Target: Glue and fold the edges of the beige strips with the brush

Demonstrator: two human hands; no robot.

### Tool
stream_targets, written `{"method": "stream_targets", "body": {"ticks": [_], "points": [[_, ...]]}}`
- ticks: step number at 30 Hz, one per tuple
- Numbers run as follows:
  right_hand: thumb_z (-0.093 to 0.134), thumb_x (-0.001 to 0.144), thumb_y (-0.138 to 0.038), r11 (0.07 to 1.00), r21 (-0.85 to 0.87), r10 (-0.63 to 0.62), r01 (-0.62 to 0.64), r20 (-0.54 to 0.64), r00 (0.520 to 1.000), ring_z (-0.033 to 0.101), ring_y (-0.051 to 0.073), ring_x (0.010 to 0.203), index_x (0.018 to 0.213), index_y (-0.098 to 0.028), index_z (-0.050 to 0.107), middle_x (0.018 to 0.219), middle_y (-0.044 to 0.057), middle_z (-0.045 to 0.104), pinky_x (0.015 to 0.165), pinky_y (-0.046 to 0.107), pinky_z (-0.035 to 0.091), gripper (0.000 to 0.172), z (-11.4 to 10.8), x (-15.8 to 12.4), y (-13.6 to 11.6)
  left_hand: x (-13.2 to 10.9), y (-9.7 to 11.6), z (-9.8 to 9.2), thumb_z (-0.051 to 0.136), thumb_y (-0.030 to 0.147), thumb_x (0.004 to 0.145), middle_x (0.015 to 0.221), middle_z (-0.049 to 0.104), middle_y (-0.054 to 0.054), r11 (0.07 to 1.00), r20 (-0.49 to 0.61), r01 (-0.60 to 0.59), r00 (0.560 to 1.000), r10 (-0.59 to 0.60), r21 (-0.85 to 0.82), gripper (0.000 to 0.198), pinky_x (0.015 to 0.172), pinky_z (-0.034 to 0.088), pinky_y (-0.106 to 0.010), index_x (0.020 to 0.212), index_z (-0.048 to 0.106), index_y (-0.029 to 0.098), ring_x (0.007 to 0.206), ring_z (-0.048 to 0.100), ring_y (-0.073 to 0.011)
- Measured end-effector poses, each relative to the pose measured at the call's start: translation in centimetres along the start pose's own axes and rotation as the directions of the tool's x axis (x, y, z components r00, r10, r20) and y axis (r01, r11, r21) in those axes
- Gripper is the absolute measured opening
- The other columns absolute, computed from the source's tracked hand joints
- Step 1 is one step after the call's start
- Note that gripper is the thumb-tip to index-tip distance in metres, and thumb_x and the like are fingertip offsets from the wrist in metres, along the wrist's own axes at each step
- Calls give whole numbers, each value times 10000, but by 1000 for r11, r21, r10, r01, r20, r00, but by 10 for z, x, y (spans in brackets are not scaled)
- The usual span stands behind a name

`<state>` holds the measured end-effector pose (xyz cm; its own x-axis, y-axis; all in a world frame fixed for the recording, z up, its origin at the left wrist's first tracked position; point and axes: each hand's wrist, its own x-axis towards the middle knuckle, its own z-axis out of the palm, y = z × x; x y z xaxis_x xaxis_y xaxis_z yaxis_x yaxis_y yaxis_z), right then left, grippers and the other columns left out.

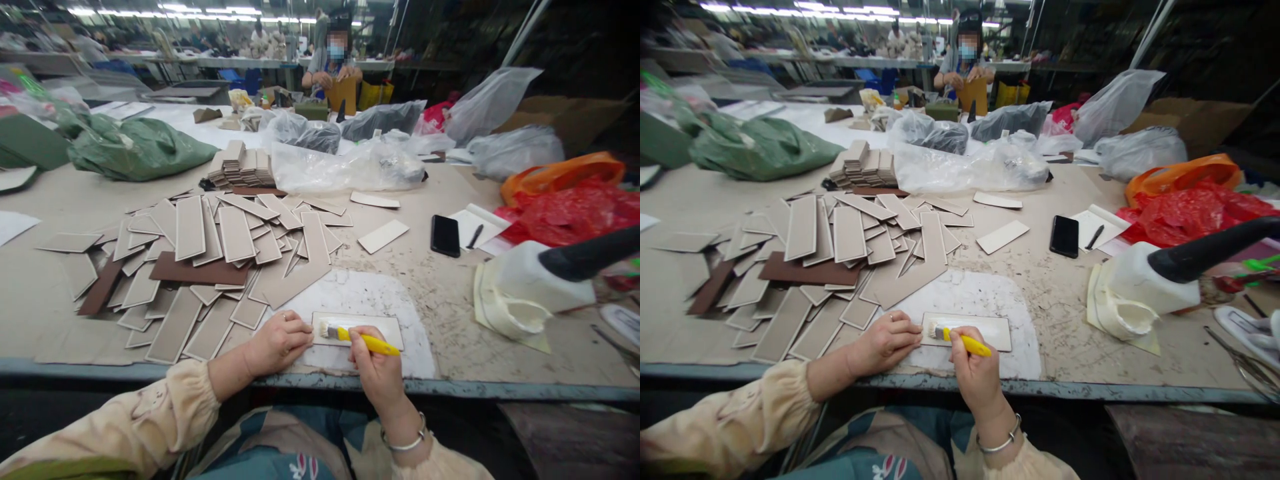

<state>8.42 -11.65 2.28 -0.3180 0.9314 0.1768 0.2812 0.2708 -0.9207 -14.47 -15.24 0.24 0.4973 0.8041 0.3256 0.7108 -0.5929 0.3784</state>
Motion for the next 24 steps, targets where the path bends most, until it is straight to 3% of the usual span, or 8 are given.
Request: {"method": "stream_targets", "body": {"ticks": [6,13,15,18,21,24], "points": [[464,934,-349,955,-284,-119,90,-86,989,559,126,476,852,-181,605,554,-25,568,493,229,433,234,-34,2,10,1,0,-1,515,178,914,978,683,-75,1000,5,-1,1000,1,-25,152,797,459,-340,957,661,176,838,580,-160],[459,925,-385,778,-626,-273,48,-269,923,626,164,582,809,-169,632,678,46,651,544,245,447,300,-79,-4,23,3,1,-3,513,177,914,971,684,-74,1000,8,2,1000,-2,-28,152,796,463,-342,941,662,176,835,584,-160],[470,919,-400,829,-559,-217,-7,-333,918,600,158,550,812,-169,622,625,28,617,537,249,443,297,-76,-7,22,3,2,-4,512,179,914,964,686,-72,1000,4,0,1000,0,-18,155,790,469,-338,942,664,178,832,590,-158],[486,917,-414,972,-227,-20,-64,-352,936,507,127,443,843,-179,583,511,-38,512,471,238,421,266,-55,-8,14,3,2,-4,500,190,919,957,690,-79,1000,-1,-9,1000,9,-5,173,782,480,-335,952,669,178,831,597,-159],[489,921,-400,997,35,68,-64,-157,985,496,115,434,890,-184,569,525,-49,521,445,226,418,233,-25,-6,6,2,2,-2,487,190,925,962,690,-86,1000,-9,-13,1000,13,-7,186,785,487,-339,962,669,174,830,599,-159],[483,928,-372,996,77,39,-40,12,999,532,115,472,908,-189,580,557,-42,551,488,227,442,208,-4,-3,2,1,1,-1,498,176,919,966,689,-84,1000,3,-11,1000,11,-16,174,786,488,-339,961,666,169,825,596,-155]]}}
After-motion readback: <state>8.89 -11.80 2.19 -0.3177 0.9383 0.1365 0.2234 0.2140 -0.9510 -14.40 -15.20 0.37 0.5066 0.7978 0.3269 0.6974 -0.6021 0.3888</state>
